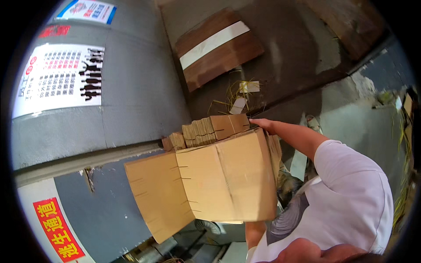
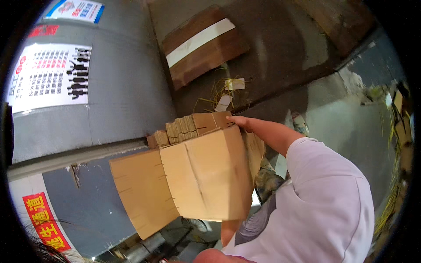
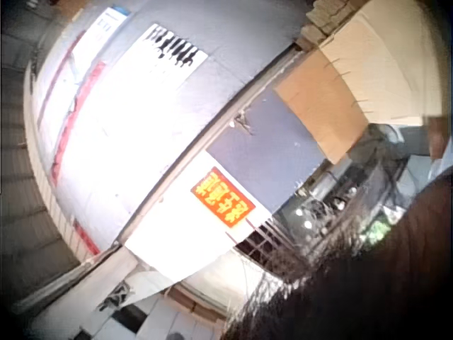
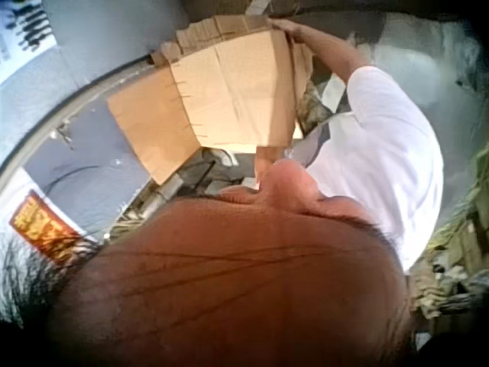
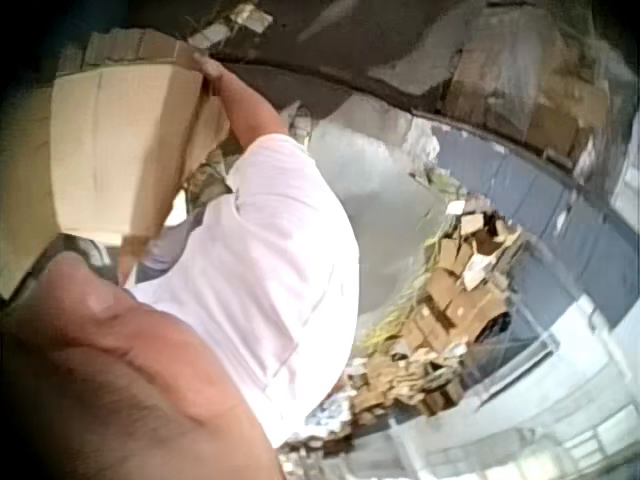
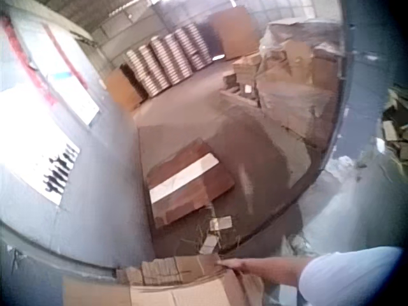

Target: The person picks up wrapped items from a large box, places them into smaller boxes, and seals the smaller boxes with a tape dispenser.

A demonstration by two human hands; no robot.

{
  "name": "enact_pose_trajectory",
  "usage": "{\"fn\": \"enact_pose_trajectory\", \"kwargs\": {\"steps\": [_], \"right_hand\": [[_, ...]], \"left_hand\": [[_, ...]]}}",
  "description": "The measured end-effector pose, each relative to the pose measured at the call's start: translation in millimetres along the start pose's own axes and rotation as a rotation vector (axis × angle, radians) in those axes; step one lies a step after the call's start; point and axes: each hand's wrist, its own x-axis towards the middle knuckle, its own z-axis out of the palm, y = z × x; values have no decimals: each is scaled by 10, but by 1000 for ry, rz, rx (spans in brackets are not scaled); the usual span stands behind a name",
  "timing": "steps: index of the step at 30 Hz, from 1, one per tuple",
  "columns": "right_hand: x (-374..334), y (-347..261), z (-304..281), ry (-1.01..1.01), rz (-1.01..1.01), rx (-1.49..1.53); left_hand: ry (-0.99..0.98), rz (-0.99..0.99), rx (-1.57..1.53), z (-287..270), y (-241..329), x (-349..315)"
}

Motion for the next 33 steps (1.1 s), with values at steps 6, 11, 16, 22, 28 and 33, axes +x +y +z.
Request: {"fn": "enact_pose_trajectory", "kwargs": {"steps": [6, 11, 16, 22, 28, 33], "right_hand": [[687, 51, -346, 4, 291, -211], [1008, 443, -435, -93, 313, -75], [994, 561, -518, -100, 380, 145], [356, 726, -752, -32, 322, 117], [-133, 1298, -1492, -21, 198, 355], [-569, 1738, -2471, -43, 228, 166]], "left_hand": [[157, 19, 11, 118, -615, 519], [240, 31, 3, 26, -1104, 737], [255, 42, 1, -16, -1448, 771], [264, 64, -17, -76, -1719, 589], [286, 94, -57, -97, -1963, 162], [354, 130, -136, -16, -2437, -143]]}}
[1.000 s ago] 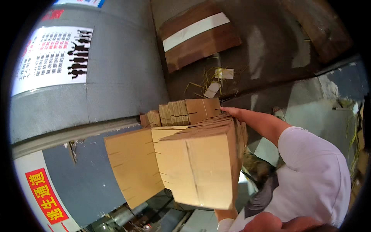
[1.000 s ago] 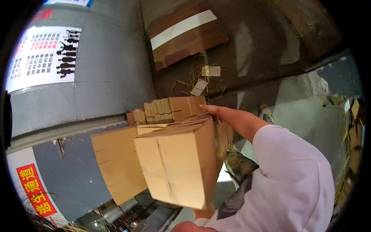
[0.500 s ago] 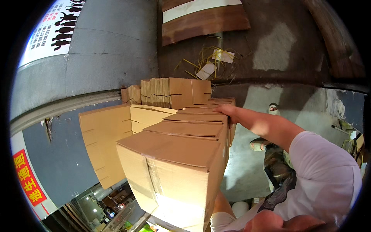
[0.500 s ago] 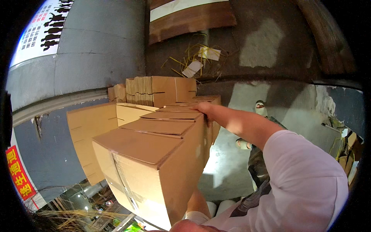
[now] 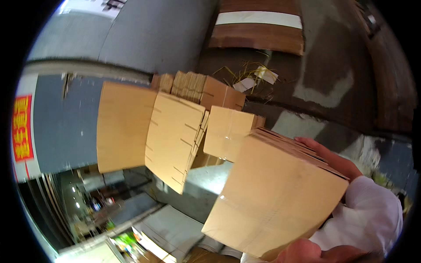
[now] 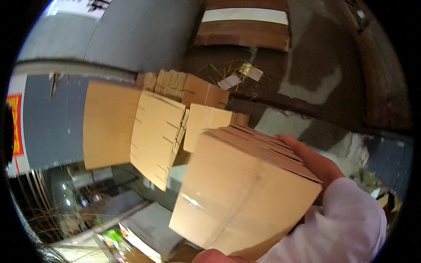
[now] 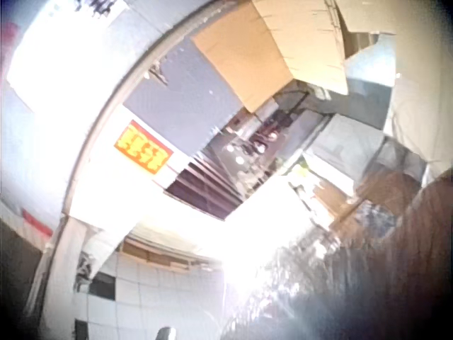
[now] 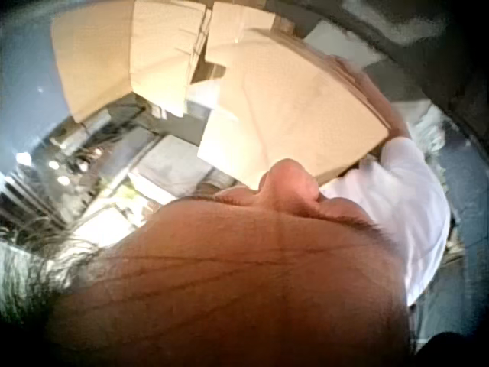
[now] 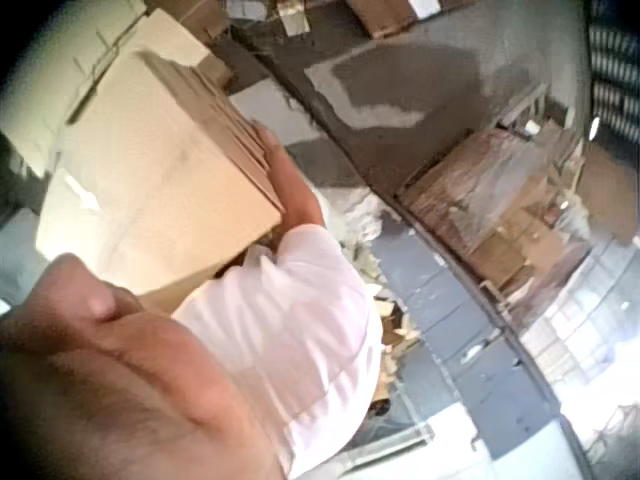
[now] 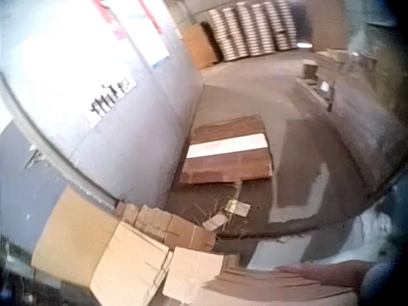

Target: The person picks up wrapped items from a large box, places them into smaller boxes, and seals the smaller boxes with a tape dispenser.

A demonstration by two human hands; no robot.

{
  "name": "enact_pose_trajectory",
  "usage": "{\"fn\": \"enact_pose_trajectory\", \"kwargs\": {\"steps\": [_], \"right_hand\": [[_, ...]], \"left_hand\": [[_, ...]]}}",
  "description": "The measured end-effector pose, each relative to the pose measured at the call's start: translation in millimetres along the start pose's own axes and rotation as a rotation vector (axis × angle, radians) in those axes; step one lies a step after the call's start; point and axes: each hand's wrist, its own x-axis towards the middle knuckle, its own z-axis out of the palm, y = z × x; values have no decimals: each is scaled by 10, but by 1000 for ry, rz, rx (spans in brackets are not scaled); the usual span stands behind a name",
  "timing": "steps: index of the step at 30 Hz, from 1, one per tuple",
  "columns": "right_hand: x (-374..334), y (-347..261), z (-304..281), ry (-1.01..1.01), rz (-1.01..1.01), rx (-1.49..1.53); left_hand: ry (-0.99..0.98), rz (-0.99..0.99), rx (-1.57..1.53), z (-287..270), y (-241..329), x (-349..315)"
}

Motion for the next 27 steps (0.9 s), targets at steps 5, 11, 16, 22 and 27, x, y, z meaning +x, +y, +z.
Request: {"fn": "enact_pose_trajectory", "kwargs": {"steps": [5, 11, 16, 22, 27], "right_hand": [[51, 492, -1097, 1, 228, 97], [656, 798, -1986, 189, 274, -43], [1725, 798, -2679, 323, 193, -157], [3055, 690, -3100, 378, 84, -273], [3667, 691, -3198, 394, 44, -341]], "left_hand": [[123, -8, -95, -33, -842, -74], [224, -11, -144, 55, -1999, 623], [237, -25, -122, 118, -2861, 1781], [226, 15, -54, 202, -3397, 3116], [205, 41, 24, 286, -3519, 3778]]}}
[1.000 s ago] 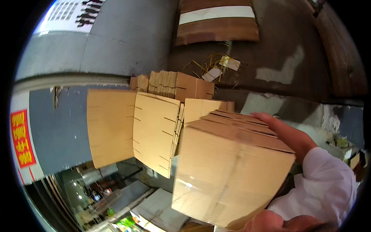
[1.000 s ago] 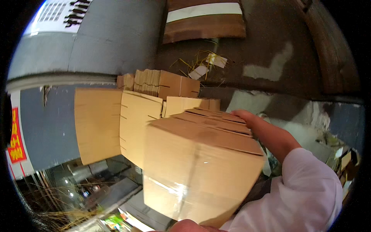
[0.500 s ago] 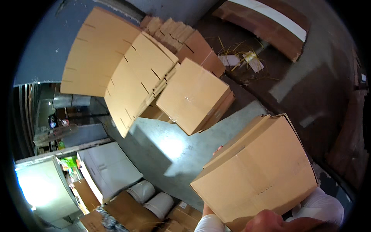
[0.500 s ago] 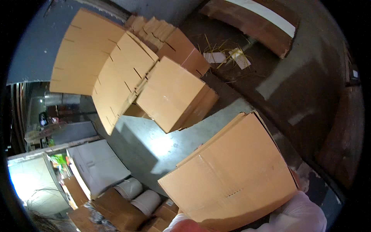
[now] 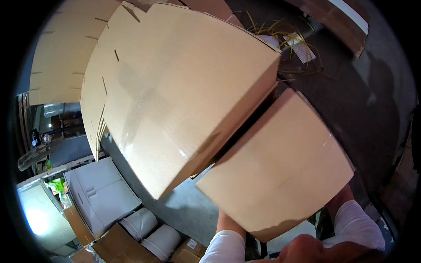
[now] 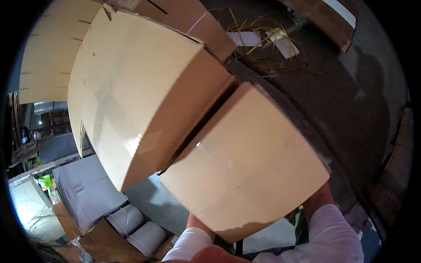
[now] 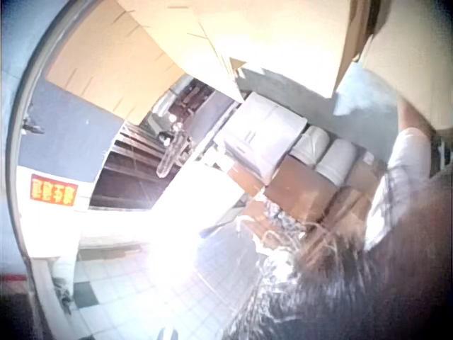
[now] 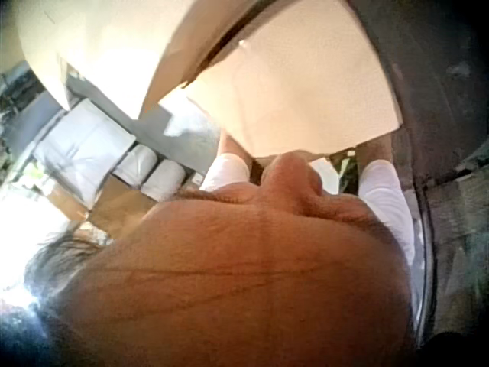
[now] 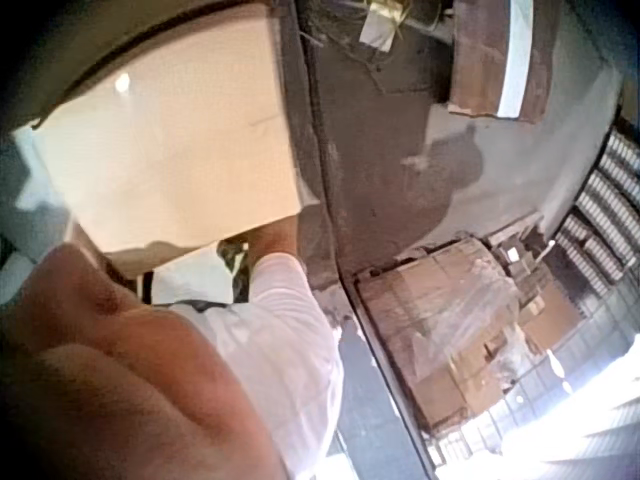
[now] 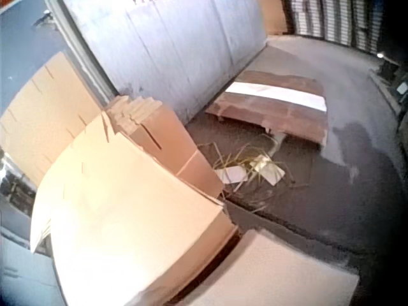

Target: The person picks up wrapped items from a large box, places them into smaller boxes, and seals the smaller boxes with a tape dispenser.

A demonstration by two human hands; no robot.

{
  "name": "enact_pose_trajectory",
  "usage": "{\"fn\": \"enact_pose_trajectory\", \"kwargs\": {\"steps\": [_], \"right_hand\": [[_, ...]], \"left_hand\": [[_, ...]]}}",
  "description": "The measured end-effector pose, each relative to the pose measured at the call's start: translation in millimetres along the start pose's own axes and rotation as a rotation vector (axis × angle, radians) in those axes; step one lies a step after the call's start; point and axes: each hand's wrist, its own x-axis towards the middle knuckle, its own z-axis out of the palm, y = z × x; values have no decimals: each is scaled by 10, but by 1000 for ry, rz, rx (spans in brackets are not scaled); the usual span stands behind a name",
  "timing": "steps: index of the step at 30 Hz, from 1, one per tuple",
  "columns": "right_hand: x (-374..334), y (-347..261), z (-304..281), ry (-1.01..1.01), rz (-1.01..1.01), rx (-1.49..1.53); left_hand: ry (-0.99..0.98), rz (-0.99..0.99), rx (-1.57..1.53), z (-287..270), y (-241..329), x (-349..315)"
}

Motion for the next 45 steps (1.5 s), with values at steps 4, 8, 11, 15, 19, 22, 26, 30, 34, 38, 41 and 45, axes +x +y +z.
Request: {"fn": "enact_pose_trajectory", "kwargs": {"steps": [4, 8, 11, 15, 19, 22, 26, 30, 34, 38, 41, 45], "right_hand": [[74, 98, 142, 34, 3, -35], [26, 27, 159, 60, 9, -94], [-38, -90, 197, 74, 7, -161], [-312, -263, 282, 106, 8, -280], [-955, -303, 387, 111, 70, -500], [-1854, -237, 402, 121, 137, -723], [-3175, -135, 127, 128, -125, -1220], [-4032, -283, 153, -25, -327, -1461], [-4687, -732, 1144, 27, 20, -1213], [-5170, -899, 2708, -127, 25, -1340], [-5038, -684, 3985, -420, 51, -1205], [-5431, -537, 5718, -540, -166, -1188]], "left_hand": [[-17, 3, 58, 2, 0, 194], [-30, -2, 116, 34, 45, 263], [-45, -2, 136, 71, 118, 283], [-76, -9, 151, 17, 260, 183], [-86, -11, 201, -403, 548, -304], [-49, -43, 230, -1132, 693, -1091], [115, -228, 534, -2737, 69, -2636], [111, -472, 813, -3821, -259, -4692], [20, -1054, 502, -4000, -195, -5669], [82, -594, 77, -4109, 542, -5468], [196, -155, -107, -4734, 1665, -4620], [356, 194, -421, -5807, 3761, -4192]]}}
